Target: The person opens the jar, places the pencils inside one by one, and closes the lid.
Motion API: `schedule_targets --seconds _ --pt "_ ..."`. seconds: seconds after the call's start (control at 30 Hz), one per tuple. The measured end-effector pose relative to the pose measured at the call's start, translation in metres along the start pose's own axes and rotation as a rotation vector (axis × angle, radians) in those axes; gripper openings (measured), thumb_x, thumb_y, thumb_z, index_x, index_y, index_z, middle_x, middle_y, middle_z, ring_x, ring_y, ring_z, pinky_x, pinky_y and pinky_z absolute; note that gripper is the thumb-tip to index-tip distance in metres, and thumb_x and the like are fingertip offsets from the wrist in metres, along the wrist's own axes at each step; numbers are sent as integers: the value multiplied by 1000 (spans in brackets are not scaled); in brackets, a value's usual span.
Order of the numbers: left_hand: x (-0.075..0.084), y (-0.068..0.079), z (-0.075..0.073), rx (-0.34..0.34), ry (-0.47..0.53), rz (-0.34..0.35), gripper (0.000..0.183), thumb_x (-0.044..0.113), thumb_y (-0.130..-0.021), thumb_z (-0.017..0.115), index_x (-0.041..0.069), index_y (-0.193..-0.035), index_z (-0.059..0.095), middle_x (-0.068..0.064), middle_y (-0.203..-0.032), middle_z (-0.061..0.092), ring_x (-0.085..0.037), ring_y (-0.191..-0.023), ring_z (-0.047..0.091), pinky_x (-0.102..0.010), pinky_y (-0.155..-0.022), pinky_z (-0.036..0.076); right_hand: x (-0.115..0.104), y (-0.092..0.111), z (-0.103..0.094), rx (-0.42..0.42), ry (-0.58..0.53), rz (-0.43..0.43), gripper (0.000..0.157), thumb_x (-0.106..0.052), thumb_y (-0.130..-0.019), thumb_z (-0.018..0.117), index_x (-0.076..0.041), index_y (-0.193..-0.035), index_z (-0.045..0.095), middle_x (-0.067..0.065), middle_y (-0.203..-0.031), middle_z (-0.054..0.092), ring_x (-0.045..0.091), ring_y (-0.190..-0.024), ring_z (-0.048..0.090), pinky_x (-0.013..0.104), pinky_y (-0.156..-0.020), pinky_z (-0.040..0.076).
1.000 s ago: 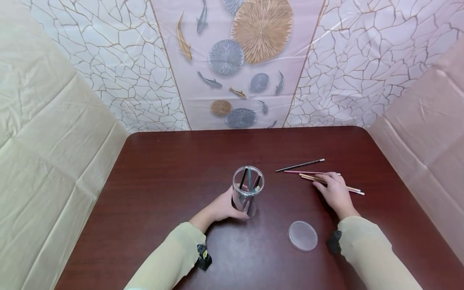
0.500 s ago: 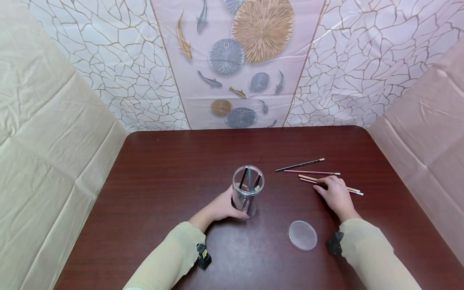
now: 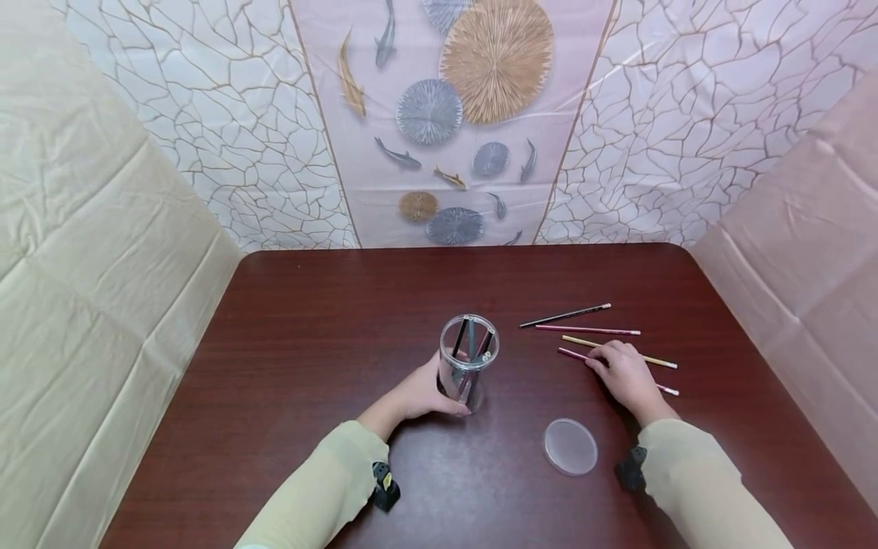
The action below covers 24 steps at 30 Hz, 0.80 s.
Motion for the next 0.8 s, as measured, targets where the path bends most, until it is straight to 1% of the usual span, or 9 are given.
schedule_targets --seconds 0.07,0.2,0.27,0.37,0.47,0.6,0.73,0.8 --pt "-6 -2 2 6 2 12 83 8 -62 84 5 -130 37 -4 -126 53 -14 -112 50 -29 -96 35 -4 0 -1 19 -4 -12 7 -8 -83 68 -1 -84 67 14 -85 61 35 -85 53 48 -80 39" --pt "-26 -7 5 10 -4 4 86 15 -61 87 14 -131 37 2 -125 52 -11 -111 50 -30 -97 35 -14 -4 -4 66 -35 -18 7 -7 -84 68 0 -86 66 15 -86 63 36 -87 55 47 -82 39" --pt "-36 -10 6 11 -9 -11 88 18 -60 87 18 -132 36 6 -125 52 -10 -111 50 -31 -97 35 -18 -7 -6 71 -58 1 8 -8 -85 66 0 -89 65 16 -89 64 36 -90 56 48 -83 40" --pt "-39 -10 6 9 -8 -15 89 21 -60 88 19 -132 35 7 -124 52 -11 -111 50 -32 -97 36 -26 -11 -12 78 -95 46 10 -9 -88 64 -2 -94 64 15 -90 64 35 -91 57 49 -80 41" --pt "-39 -11 6 5 2 -14 89 20 -60 88 20 -132 35 7 -125 52 -10 -112 50 -32 -98 35 -34 -15 -18 105 -128 87 11 -11 -90 63 -3 -98 63 14 -88 64 32 -84 57 48 -74 42" --pt "-34 -10 5 3 16 -14 88 14 -61 87 17 -133 35 6 -128 51 -10 -113 49 -31 -98 34 -45 -20 -28 170 -178 123 14 -14 -92 61 -2 -100 62 14 -86 64 28 -75 54 43 -67 41" --pt "-16 -5 2 1 19 -9 88 11 -62 86 9 -134 35 0 -128 51 -13 -113 49 -32 -97 35 -53 -25 -38 251 -237 177 16 -15 -92 61 -1 -100 63 15 -88 65 25 -75 53 36 -66 39" --pt "-6 -2 0 -1 13 -10 87 11 -63 85 7 -133 35 -2 -128 51 -15 -113 49 -31 -97 35 -56 -27 -43 291 -265 215 17 -16 -92 61 -2 -101 63 15 -89 65 22 -76 52 31 -67 38"
Point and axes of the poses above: each hand's wrist, its own y-axis away from the middle knuckle, its own z-axis out of the palm, x = y × z, the point moved 3 cm from there along -y, towards the middle knuckle
